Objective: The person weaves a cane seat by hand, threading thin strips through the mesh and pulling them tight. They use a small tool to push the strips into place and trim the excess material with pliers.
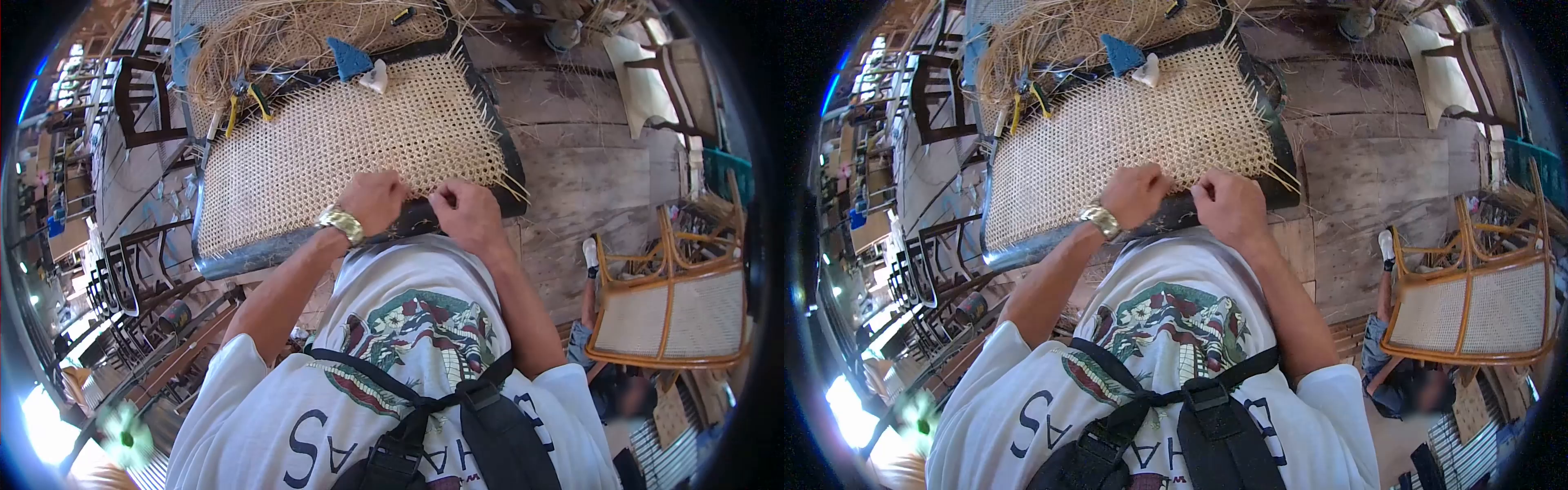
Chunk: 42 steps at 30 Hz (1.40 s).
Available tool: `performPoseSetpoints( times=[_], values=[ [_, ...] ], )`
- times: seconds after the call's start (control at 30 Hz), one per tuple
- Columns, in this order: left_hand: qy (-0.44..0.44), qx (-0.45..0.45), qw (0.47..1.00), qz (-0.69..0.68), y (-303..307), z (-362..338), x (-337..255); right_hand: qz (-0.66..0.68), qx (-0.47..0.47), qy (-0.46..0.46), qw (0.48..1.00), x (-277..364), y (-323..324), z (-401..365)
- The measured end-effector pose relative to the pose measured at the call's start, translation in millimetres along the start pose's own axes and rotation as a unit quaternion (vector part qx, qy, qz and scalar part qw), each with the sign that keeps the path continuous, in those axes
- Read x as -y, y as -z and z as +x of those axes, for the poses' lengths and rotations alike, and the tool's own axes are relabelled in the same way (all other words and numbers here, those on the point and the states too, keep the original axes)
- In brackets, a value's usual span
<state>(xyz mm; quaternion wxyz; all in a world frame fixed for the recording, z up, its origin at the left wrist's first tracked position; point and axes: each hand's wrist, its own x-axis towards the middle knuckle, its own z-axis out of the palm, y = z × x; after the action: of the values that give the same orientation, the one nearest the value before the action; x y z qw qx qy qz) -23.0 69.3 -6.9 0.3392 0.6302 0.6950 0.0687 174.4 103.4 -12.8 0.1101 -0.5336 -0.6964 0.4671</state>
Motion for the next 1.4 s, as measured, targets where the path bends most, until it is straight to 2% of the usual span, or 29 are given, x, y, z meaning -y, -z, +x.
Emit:
performPoseSetpoints(
  times=[0.03, 0.1, 0.17, 0.23, 0.27, 0.3, 0.37, 0.4, 0.47, 0.5, 0.53, 0.57, 0.67, 0.73, 0.83, 0.9, 0.93, 0.97, 1.0, 1.07, 1.1, 1.13, 1.17, 1.23, 1.27, 1.3, 1.33, 1.37, 1.4],
  values=[
    [0.022, 0.007, 1.000, 0.003, 16, -3, 3, -0.048, -0.014, 0.028, 0.998, 0, -4, -1],
    [0.046, -0.136, 0.989, -0.019, 25, 0, 71, -0.088, -0.035, 0.049, 0.994, 3, -8, -3],
    [0.179, -0.177, 0.964, -0.086, 59, -1, 97, -0.092, -0.024, 0.030, 0.995, 7, -6, -5],
    [0.246, -0.097, 0.911, -0.315, 76, -6, 110, -0.089, -0.030, 0.037, 0.995, 7, -1, -7],
    [0.233, -0.073, 0.884, -0.398, 72, -11, 105, -0.081, -0.029, 0.047, 0.995, 7, -1, -14],
    [0.234, -0.065, 0.883, -0.401, 66, -14, 100, -0.084, -0.029, 0.038, 0.995, 7, -4, -18],
    [0.241, 0.032, 0.857, -0.455, 57, -12, 85, -0.116, -0.056, 0.076, 0.989, 11, -9, -18],
    [0.217, 0.060, 0.832, -0.507, 48, -11, 79, -0.122, -0.059, 0.069, 0.988, 12, -10, -20],
    [0.193, 0.079, 0.823, -0.528, 34, -1, 59, -0.032, -0.078, -0.006, 0.996, 14, -14, -25],
    [0.171, 0.088, 0.815, -0.546, 28, 4, 54, -0.040, -0.078, -0.013, 0.996, 12, -15, -27],
    [0.167, 0.102, 0.801, -0.565, 20, 11, 56, 0.018, -0.066, -0.073, 0.995, 8, -16, -30],
    [0.167, 0.110, 0.796, -0.571, 16, 16, 57, 0.075, -0.056, -0.132, 0.987, 3, -17, -35],
    [0.144, 0.121, 0.840, -0.509, 15, 24, 53, 0.054, -0.116, -0.104, 0.986, -34, -15, -60],
    [0.139, 0.130, 0.834, -0.518, 12, 27, 60, -0.013, -0.125, -0.175, 0.976, -63, 6, -108],
    [0.122, 0.145, 0.827, -0.529, 9, 26, 67, -0.013, -0.150, -0.302, 0.941, -102, 47, -218],
    [0.103, 0.150, 0.826, -0.534, 6, 28, 72, -0.140, -0.158, -0.312, 0.926, -91, 73, -298],
    [0.056, 0.144, 0.841, -0.518, -2, 30, 77, -0.056, -0.199, -0.422, 0.883, -115, 85, -352],
    [0.011, 0.136, 0.855, -0.500, -6, 29, 80, -0.031, -0.195, -0.453, 0.869, -146, 106, -414],
    [0.027, 0.130, 0.877, -0.463, 6, 25, 70, -0.006, -0.190, -0.484, 0.854, -166, 125, -469],
    [0.046, 0.128, 0.865, -0.483, 0, 28, 71, -0.253, -0.238, -0.484, 0.804, -169, 141, -528],
    [0.063, 0.125, 0.854, -0.501, 0, 31, 70, -0.253, -0.242, -0.483, 0.803, -157, 142, -522],
    [0.053, 0.122, 0.862, -0.490, 6, 30, 67, -0.438, -0.149, -0.539, 0.704, -144, 151, -506],
    [0.048, 0.115, 0.862, -0.490, 7, 32, 68, -0.597, -0.050, -0.565, 0.567, -128, 156, -475],
    [0.011, 0.127, 0.866, -0.484, 4, 29, 72, -0.623, -0.235, -0.296, 0.685, -116, 156, -389],
    [0.012, 0.123, 0.868, -0.481, 11, 26, 70, -0.267, -0.276, -0.371, 0.845, -104, 157, -332],
    [0.036, 0.126, 0.888, -0.442, 24, 20, 66, -0.221, -0.281, -0.315, 0.879, -38, 125, -253],
    [0.061, 0.127, 0.905, -0.400, 31, 15, 64, -0.044, -0.285, -0.199, 0.937, -24, 99, -197],
    [0.063, 0.120, 0.908, -0.396, 33, 10, 69, 0.046, -0.246, -0.182, 0.951, -5, 75, -147],
    [0.081, 0.142, 0.891, -0.423, 35, 7, 78, 0.007, -0.190, -0.116, 0.975, 16, 53, -104]
  ],
)
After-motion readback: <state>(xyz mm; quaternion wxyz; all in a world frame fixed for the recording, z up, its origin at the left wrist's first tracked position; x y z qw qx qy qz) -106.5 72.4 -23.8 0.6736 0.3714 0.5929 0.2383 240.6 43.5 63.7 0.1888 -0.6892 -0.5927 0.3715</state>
